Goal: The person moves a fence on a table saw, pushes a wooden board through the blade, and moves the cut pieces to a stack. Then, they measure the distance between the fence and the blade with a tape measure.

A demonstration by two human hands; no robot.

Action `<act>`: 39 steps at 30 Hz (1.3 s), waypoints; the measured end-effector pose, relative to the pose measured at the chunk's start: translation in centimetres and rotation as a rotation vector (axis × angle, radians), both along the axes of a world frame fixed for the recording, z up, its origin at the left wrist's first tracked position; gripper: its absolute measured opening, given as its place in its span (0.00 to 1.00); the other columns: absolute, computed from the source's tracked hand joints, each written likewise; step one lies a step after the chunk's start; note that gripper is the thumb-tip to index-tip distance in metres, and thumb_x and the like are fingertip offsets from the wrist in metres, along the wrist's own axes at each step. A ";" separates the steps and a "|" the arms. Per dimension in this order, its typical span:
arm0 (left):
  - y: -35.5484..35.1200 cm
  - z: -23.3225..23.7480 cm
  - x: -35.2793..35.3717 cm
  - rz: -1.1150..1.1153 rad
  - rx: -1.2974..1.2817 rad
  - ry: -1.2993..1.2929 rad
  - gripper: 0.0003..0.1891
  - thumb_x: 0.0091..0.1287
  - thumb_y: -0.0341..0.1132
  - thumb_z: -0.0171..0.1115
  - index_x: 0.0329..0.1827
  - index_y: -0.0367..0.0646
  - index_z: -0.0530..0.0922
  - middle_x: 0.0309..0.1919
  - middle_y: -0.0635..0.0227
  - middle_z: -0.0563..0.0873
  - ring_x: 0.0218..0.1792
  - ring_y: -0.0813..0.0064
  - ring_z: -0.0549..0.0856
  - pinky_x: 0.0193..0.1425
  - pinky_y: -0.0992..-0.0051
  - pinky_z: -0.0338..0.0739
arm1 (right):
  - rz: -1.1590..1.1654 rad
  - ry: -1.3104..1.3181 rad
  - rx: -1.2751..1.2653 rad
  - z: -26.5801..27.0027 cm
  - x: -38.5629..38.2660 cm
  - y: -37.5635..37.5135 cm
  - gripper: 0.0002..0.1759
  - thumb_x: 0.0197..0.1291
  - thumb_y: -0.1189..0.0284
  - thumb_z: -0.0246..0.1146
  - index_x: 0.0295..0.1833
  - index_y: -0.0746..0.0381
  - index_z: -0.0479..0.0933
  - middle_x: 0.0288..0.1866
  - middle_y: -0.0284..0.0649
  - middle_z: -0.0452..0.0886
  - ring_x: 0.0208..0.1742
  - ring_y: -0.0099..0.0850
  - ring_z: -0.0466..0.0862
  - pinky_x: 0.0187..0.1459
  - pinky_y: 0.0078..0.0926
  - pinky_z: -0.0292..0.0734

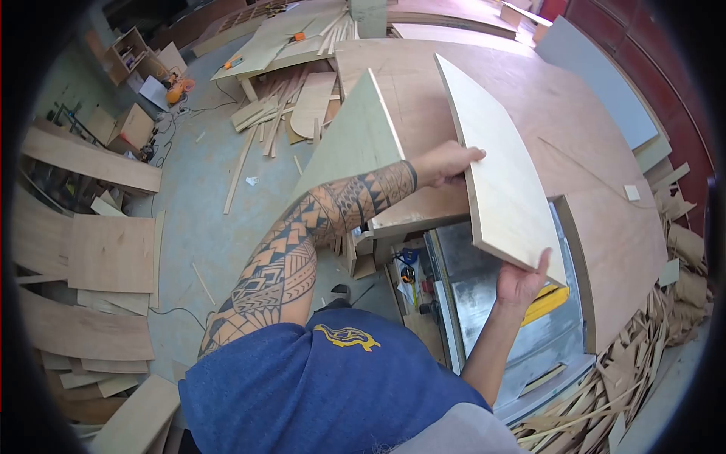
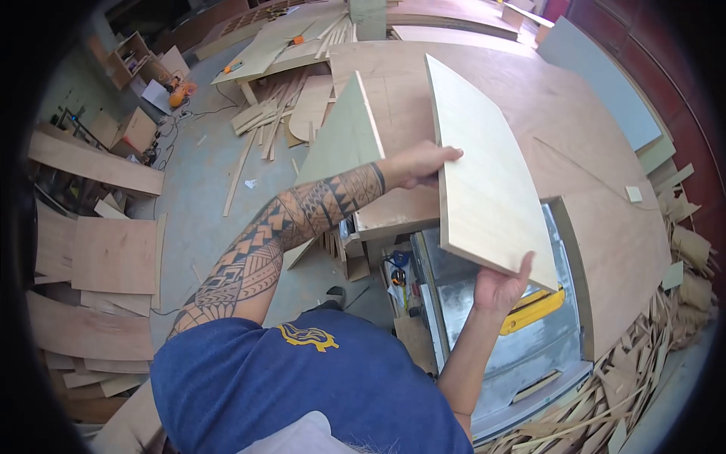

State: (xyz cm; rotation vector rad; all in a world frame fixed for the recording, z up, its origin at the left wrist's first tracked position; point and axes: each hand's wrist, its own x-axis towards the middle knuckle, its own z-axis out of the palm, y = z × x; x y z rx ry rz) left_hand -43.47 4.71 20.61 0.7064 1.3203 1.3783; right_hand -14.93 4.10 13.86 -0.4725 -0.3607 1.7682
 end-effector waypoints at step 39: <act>-54.3 -4.4 -29.4 1.293 0.284 1.381 0.08 0.74 0.22 0.64 0.45 0.43 0.72 0.68 0.53 0.83 0.69 0.62 0.80 0.76 0.63 0.70 | 0.277 -0.251 0.344 9.1 -19.3 2.0 0.35 0.64 0.73 0.62 0.73 0.78 0.65 0.72 0.56 0.76 0.74 0.49 0.77 0.79 0.48 0.70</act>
